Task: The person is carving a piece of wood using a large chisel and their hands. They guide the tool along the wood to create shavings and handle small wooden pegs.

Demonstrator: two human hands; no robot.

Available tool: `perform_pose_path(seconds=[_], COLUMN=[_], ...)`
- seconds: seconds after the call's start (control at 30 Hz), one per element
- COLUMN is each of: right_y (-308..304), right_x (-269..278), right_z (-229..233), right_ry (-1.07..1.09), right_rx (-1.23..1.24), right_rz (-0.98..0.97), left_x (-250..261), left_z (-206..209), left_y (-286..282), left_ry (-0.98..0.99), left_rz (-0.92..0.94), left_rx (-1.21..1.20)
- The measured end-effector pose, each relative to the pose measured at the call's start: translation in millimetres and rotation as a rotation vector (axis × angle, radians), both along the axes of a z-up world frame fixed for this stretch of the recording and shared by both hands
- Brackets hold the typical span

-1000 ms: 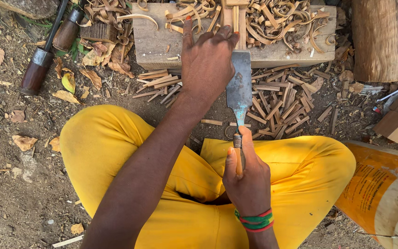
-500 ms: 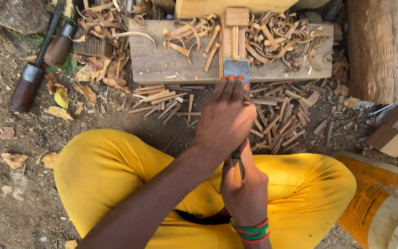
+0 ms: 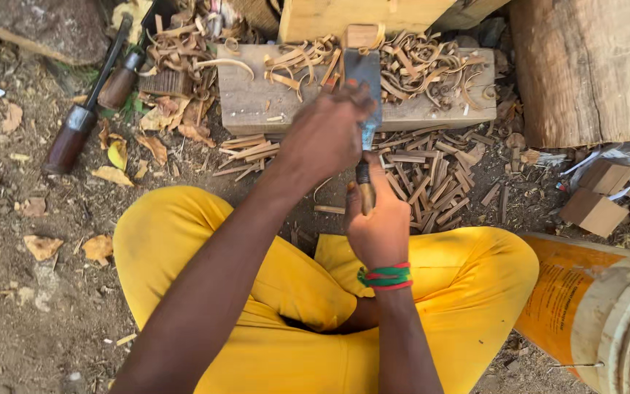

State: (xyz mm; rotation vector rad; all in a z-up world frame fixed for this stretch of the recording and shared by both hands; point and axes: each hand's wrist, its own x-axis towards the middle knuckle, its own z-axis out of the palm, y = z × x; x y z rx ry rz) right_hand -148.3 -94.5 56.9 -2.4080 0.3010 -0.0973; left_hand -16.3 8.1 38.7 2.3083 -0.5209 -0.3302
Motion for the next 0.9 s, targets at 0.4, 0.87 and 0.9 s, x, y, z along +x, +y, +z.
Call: perform_pose_path(seconds=[0.4,0.87,0.9], right_y=[-41.9,-42.8,-43.4], right_x=[-59.2,-73.6,-73.9], right_z=[13.5,1.8,1.2], right_ry=[0.120,0.087,0.093], right_rx=[0.522,0.124,0.120], right_rz=[-0.309,-0.099,-0.098], left_x=[14.9,16.0,15.5], left_z=[-14.3,-34.8,-35.1], left_y=[-0.8,-10.8,-11.1], left_ry=[-0.401,-0.423,-0.441], left_rz=[0.090,0.051,0.054], left_rx=[0.030,0.233,0.231])
